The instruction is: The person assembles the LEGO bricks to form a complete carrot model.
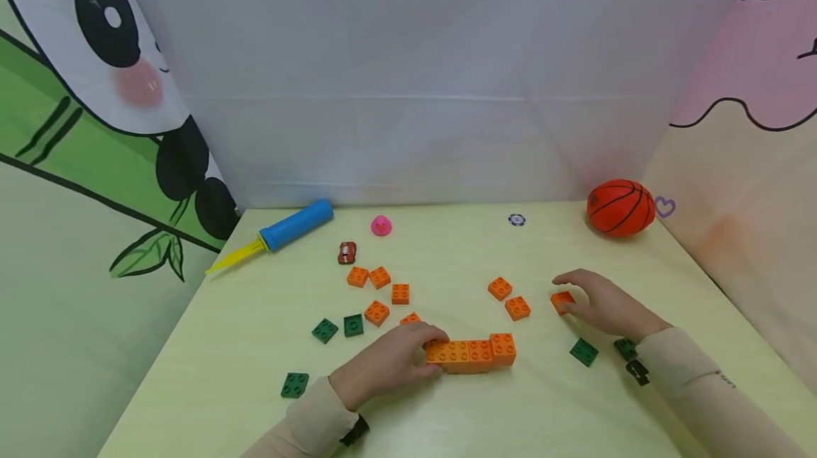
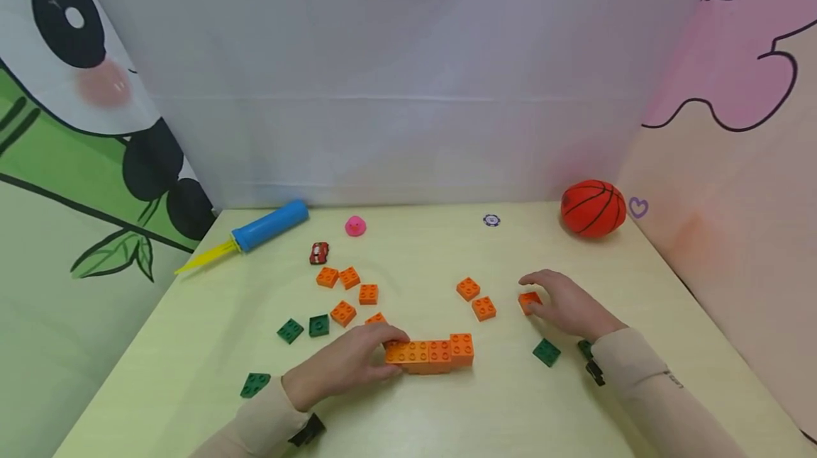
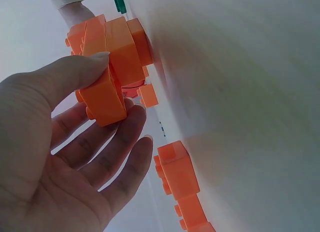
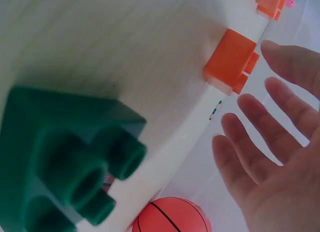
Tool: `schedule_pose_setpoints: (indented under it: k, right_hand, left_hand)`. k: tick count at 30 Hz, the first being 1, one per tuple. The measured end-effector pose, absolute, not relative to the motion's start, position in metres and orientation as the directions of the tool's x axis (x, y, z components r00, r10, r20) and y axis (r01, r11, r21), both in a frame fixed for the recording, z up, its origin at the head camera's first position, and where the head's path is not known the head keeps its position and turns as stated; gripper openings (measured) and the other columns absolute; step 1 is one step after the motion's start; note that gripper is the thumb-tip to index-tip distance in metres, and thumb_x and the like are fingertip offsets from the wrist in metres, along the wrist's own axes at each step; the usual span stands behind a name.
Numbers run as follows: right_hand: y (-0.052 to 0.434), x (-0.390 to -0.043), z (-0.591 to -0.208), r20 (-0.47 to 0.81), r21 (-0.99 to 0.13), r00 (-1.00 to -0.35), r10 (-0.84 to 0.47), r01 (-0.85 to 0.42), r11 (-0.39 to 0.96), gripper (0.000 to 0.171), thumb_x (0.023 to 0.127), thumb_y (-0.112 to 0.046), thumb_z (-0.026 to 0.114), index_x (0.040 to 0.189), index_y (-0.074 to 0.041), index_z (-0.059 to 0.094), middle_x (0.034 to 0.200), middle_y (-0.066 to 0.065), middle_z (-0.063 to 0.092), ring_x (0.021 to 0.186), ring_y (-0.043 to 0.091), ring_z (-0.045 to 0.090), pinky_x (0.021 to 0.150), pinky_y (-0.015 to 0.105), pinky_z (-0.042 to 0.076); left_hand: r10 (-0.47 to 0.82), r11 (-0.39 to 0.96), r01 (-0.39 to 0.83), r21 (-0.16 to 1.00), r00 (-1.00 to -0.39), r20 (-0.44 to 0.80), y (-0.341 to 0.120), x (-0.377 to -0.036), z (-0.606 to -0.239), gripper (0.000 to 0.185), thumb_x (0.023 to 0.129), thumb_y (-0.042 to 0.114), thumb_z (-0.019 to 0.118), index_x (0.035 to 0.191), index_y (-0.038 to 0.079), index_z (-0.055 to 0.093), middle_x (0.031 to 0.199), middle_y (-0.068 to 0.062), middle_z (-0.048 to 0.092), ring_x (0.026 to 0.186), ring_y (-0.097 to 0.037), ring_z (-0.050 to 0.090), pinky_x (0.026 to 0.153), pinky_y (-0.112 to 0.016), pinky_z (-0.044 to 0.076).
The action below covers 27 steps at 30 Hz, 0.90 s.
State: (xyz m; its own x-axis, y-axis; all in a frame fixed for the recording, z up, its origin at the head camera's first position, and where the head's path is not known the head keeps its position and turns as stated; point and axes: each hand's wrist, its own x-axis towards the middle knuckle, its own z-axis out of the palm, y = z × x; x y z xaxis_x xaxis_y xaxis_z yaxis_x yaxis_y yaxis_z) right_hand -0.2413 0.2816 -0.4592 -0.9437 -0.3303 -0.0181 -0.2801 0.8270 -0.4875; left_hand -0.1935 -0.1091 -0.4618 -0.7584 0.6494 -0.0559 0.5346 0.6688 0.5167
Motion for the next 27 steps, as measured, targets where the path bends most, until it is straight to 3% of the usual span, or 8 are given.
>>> schedule_pose_setpoints:
  k: [5, 12, 18, 27]
  right_hand:
    - [0.281, -0.244, -0.461, -0.111, -0.515, -0.938, -0.328, -0.228, 0.826, 0.045, 0.093, -0.019, 0.071, 0.135, -0.009, 0.057, 0.136, 0.019, 0.056, 0.122, 0.041, 0.051, 0.102, 0.061, 0.043]
    - [0.28, -0.242, -0.462, -0.091, -0.509, -0.936, -0.341, -0.251, 0.824, 0.04, 0.092, -0.019, 0.072, 0.129, -0.007, 0.063, 0.127, 0.013, 0.062, 0.113, 0.034, 0.056, 0.098, 0.058, 0.048]
    - [0.271, -0.236, -0.455, 0.048, -0.489, -0.926, -0.375, -0.349, 0.799, 0.042, 0.09, -0.022, 0.074, 0.128, -0.007, 0.065, 0.117, 0.003, 0.065, 0.107, 0.025, 0.059, 0.095, 0.052, 0.052]
    - [0.23, -0.208, -0.446, 0.314, -0.514, -0.838, -0.446, -0.545, 0.662, 0.037, 0.089, -0.026, 0.076, 0.125, -0.018, 0.068, 0.115, -0.012, 0.065, 0.098, 0.007, 0.057, 0.082, 0.035, 0.055]
  left_hand:
    - [0.652, 0.664, 0.534, 0.523, -0.757, -0.055, -0.109, -0.193, -0.461, 0.039, 0.09, 0.029, 0.076, 0.126, 0.021, 0.065, 0.119, 0.012, 0.064, 0.106, -0.006, 0.057, 0.098, -0.03, 0.05]
    - [0.65, 0.67, 0.537, 0.512, -0.758, -0.054, -0.109, -0.192, -0.46, 0.039, 0.089, 0.03, 0.076, 0.126, 0.021, 0.065, 0.119, 0.012, 0.064, 0.105, -0.005, 0.057, 0.097, -0.03, 0.05]
    - [0.644, 0.675, 0.526, 0.517, -0.762, -0.067, -0.109, -0.193, -0.458, 0.039, 0.089, 0.03, 0.076, 0.125, 0.022, 0.065, 0.118, 0.013, 0.064, 0.104, -0.005, 0.057, 0.097, -0.03, 0.051]
    - [0.654, 0.663, 0.537, 0.522, -0.754, -0.055, -0.109, -0.192, -0.458, 0.039, 0.089, 0.028, 0.076, 0.125, 0.02, 0.065, 0.118, 0.011, 0.064, 0.104, -0.005, 0.058, 0.096, -0.03, 0.051]
